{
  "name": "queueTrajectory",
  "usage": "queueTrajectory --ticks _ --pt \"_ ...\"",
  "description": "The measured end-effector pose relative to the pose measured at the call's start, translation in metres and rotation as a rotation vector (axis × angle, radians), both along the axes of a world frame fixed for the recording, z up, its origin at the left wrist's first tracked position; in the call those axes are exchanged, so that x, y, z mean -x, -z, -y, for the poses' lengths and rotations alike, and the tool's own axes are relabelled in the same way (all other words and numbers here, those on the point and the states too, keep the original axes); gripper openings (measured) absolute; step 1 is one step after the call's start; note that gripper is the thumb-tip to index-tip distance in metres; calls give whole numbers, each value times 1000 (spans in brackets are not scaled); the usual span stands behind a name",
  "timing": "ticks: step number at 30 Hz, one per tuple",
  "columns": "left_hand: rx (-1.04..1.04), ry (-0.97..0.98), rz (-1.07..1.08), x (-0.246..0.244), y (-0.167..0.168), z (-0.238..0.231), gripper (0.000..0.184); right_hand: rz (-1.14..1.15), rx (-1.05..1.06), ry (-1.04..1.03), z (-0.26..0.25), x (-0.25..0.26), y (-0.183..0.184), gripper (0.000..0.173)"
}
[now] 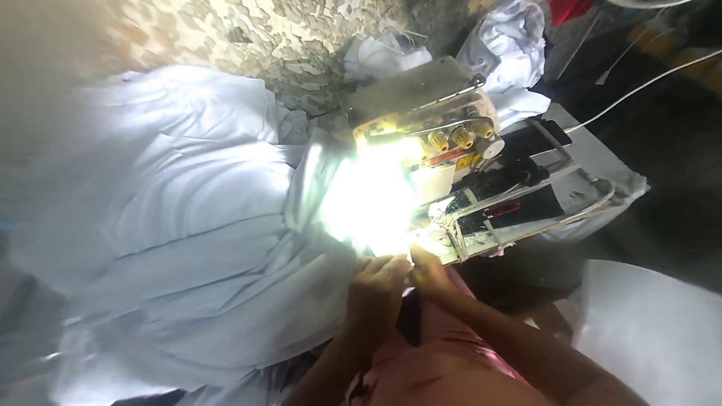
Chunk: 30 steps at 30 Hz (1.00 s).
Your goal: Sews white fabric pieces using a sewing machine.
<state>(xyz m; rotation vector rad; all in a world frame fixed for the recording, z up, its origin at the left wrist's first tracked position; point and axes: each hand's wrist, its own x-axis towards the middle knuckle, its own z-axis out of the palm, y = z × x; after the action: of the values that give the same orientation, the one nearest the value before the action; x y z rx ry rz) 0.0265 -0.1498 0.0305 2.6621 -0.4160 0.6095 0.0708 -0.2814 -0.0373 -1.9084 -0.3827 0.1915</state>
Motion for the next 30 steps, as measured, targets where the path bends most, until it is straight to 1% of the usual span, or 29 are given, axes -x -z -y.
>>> queueTrajectory --ticks 2,4,7,10,14,17,21,23,25,30 --pt "-30 -4 54 -9 1 -1 17 93 85 -107 -4 19 -4 25" --pt "-51 -14 101 -18 1 -1 15 197 53 -158 -8 28 -1 23" --pt "-68 -27 134 -32 -2 -1 12 278 9 -185 -13 30 -2 20" --pt "-69 -29 166 -46 0 -5 13 277 17 -203 -15 29 -6 21" --pt "-88 -27 155 -61 0 -13 15 264 -9 -193 -18 28 -3 24" --pt "-130 -43 180 -74 8 -18 13 285 -65 -183 -19 27 4 28" --pt "-156 -86 161 -89 18 -26 16 247 -73 -212 -18 24 5 33" --pt "-134 -96 167 -94 20 -31 16 219 -74 -212 -17 23 4 34" --pt "-74 -93 112 -98 23 -41 18 178 -80 -213 -16 21 3 36" --pt "197 -91 -94 -115 28 -68 15 155 -89 -186 -15 19 4 35"
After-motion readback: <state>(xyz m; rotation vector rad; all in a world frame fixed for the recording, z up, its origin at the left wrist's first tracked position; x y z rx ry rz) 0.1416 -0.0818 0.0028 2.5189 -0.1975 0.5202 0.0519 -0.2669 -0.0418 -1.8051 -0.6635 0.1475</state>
